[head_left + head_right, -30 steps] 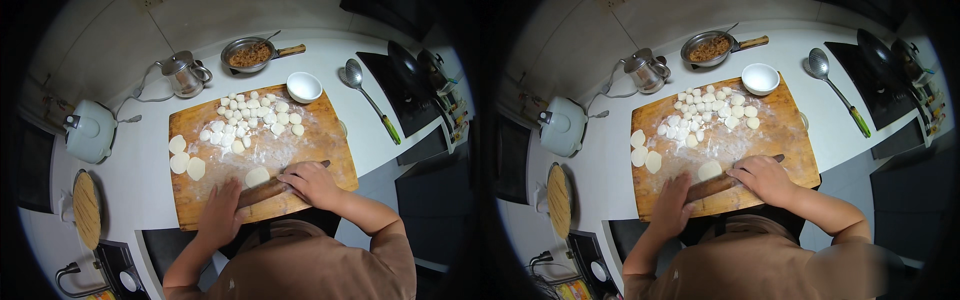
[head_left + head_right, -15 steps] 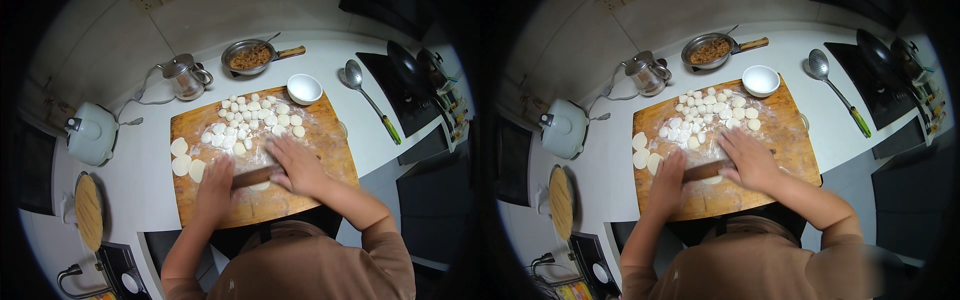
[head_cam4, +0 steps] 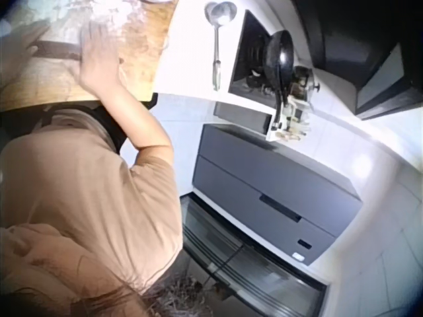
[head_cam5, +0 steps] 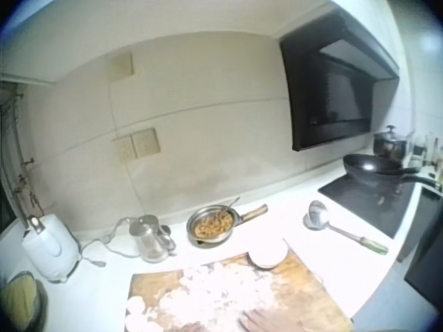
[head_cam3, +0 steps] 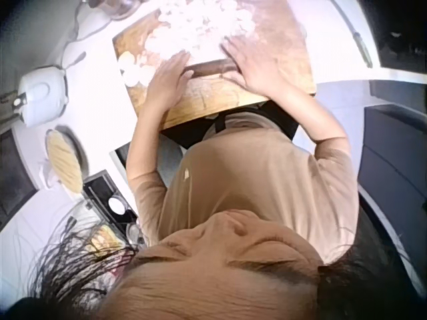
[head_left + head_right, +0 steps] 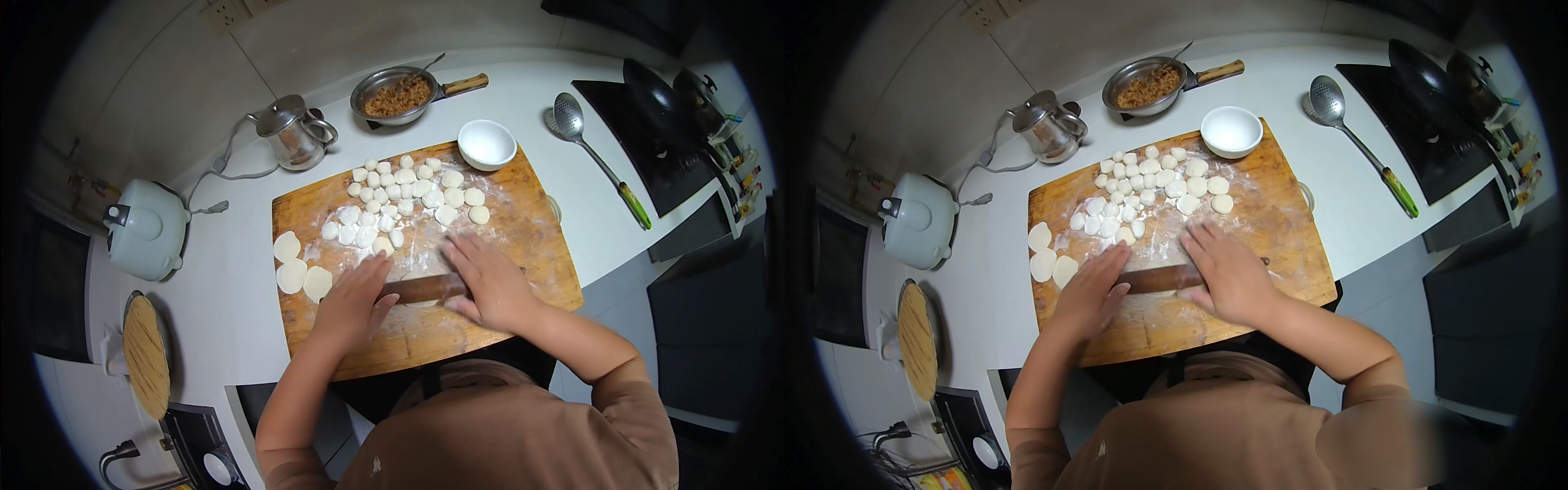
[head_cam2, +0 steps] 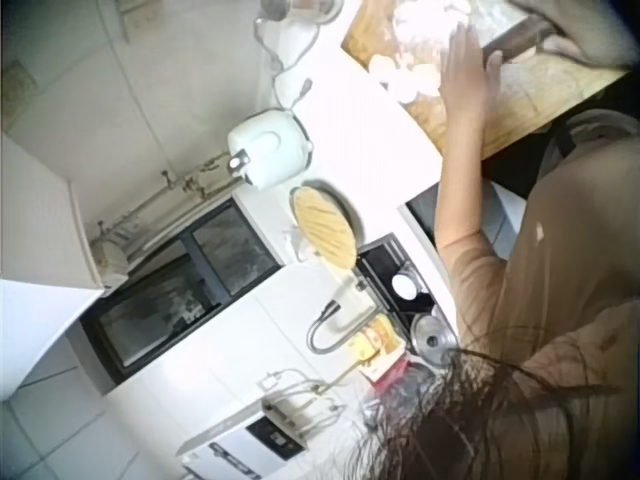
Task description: The person flattens small dough balls into round discs on a floured wooden board using a rolling pin. They repeatedly pick up dough pieces, roll them, and occasionally sprinkle flour from a small bowl to prevent sticking. The flattened discs are arranged on the board as the task progresses.
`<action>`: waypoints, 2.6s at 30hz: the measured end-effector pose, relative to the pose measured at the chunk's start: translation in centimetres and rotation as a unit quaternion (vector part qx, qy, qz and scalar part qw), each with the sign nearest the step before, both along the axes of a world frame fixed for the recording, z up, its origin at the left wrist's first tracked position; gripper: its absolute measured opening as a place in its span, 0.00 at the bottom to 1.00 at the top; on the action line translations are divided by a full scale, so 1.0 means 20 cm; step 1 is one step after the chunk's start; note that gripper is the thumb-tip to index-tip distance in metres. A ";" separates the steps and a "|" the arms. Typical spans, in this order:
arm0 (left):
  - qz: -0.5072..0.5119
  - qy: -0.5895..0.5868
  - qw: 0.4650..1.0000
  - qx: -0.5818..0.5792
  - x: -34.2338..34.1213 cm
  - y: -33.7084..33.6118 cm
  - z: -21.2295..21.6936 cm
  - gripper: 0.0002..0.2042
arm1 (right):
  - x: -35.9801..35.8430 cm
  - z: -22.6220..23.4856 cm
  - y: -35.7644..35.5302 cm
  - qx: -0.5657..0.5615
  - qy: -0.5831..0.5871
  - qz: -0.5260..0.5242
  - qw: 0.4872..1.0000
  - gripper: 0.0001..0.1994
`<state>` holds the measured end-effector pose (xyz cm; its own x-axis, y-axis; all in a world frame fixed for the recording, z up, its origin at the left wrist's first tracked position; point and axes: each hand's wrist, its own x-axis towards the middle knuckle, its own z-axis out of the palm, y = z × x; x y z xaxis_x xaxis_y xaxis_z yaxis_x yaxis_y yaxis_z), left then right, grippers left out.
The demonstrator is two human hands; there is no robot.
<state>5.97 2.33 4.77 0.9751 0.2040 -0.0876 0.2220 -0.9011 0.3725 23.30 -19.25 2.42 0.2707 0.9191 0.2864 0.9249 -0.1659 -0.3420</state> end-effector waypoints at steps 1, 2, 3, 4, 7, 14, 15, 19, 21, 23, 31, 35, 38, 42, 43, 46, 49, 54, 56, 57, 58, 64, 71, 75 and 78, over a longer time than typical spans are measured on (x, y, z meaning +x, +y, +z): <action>-0.002 -0.002 0.999 -0.037 0.00 -0.01 0.02 0.29 | -0.03 0.03 -0.04 -0.009 0.018 0.024 1.000 0.40; -0.004 -0.004 0.997 -0.074 -0.01 -0.02 0.05 0.28 | -0.06 0.03 -0.07 -0.019 0.014 0.034 0.999 0.40; 0.008 0.007 0.994 -0.112 0.02 -0.03 0.07 0.28 | -0.08 0.02 -0.10 -0.028 0.011 0.044 0.999 0.39; 0.012 0.010 0.990 -0.139 0.04 -0.04 0.07 0.27 | -0.10 0.02 -0.12 -0.036 0.005 0.055 0.998 0.39; 0.010 0.009 0.982 -0.188 0.09 -0.05 0.02 0.27 | -0.12 0.00 -0.13 -0.016 0.014 0.058 0.998 0.32; -0.076 0.021 0.981 -0.177 0.10 -0.09 0.01 0.29 | -0.13 -0.02 -0.11 0.041 0.010 0.038 0.998 0.21; -0.083 0.016 0.983 -0.166 0.09 -0.12 0.02 0.28 | -0.13 -0.01 -0.11 0.036 0.011 0.039 0.999 0.21; -0.048 -0.020 0.988 -0.146 0.08 -0.16 -0.02 0.20 | -0.12 -0.01 -0.11 0.033 0.008 0.042 0.999 0.20; -0.019 -0.034 0.989 -0.140 0.08 -0.16 -0.03 0.16 | -0.12 0.00 -0.11 0.036 0.003 0.046 0.998 0.19; 0.036 -0.017 0.987 -0.159 0.09 -0.16 -0.02 0.12 | -0.11 0.01 -0.11 0.034 -0.002 0.052 0.998 0.19; 0.269 -0.052 0.810 -0.518 0.00 -0.03 -0.12 0.13 | -0.05 0.06 -0.15 0.082 -0.027 0.162 0.983 0.19; 0.259 -0.008 0.869 -0.423 -0.13 0.00 -0.12 0.17 | -0.07 0.05 -0.14 0.078 -0.011 0.186 0.979 0.19; 0.239 0.043 0.923 -0.298 -0.21 -0.01 -0.05 0.19 | -0.05 0.04 -0.11 0.061 0.005 0.179 0.982 0.19; 0.189 -0.024 0.977 -0.097 -0.30 -0.10 0.08 0.22 | -0.07 0.03 -0.05 0.073 0.002 0.143 0.987 0.19; 0.168 -0.051 0.983 -0.048 -0.33 -0.13 0.08 0.24 | -0.07 0.03 -0.02 0.074 0.004 0.133 0.988 0.19; 0.115 -0.067 0.991 0.018 -0.38 -0.22 0.07 0.29 | -0.08 0.03 0.04 0.043 0.030 0.117 0.992 0.20; 0.110 -0.013 0.994 0.021 -0.35 -0.23 0.01 0.36 | -0.06 0.02 0.08 0.006 0.059 0.123 0.991 0.23; 0.125 -0.054 0.986 0.101 -0.20 -0.04 -0.10 0.38 | 0.01 0.00 0.27 0.016 -0.052 0.064 0.996 0.31; 0.135 -0.060 0.985 0.093 -0.16 -0.01 -0.10 0.37 | 0.05 -0.02 0.33 0.005 -0.047 0.037 0.998 0.33; 0.136 -0.059 0.985 0.088 -0.15 -0.02 -0.08 0.36 | 0.06 -0.02 0.33 0.000 -0.039 0.043 0.998 0.35; 0.138 -0.058 0.985 0.082 -0.16 -0.02 -0.08 0.36 | 0.05 -0.01 0.31 -0.005 -0.032 0.055 0.998 0.35; 0.092 -0.026 0.995 -0.026 -0.35 -0.17 0.02 0.32 | -0.07 0.03 0.04 -0.041 0.004 0.140 0.989 0.36; 0.067 -0.026 0.987 -0.145 -0.16 0.00 0.04 0.26 | -0.12 0.03 0.00 -0.003 0.024 0.150 0.988 0.26; -0.026 -0.012 0.985 -0.171 -0.15 -0.03 0.02 0.27 | -0.12 0.01 0.00 0.005 0.023 0.129 0.991 0.25; -0.027 -0.033 0.987 -0.156 -0.18 -0.10 0.01 0.24 | -0.12 0.01 0.02 0.010 0.018 0.128 0.992 0.25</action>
<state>2.38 0.38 4.89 0.9893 0.1254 -0.0742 0.1435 -0.7506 0.6450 20.92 -18.90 2.61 0.0396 0.9532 0.2997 0.9229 0.0801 -0.3767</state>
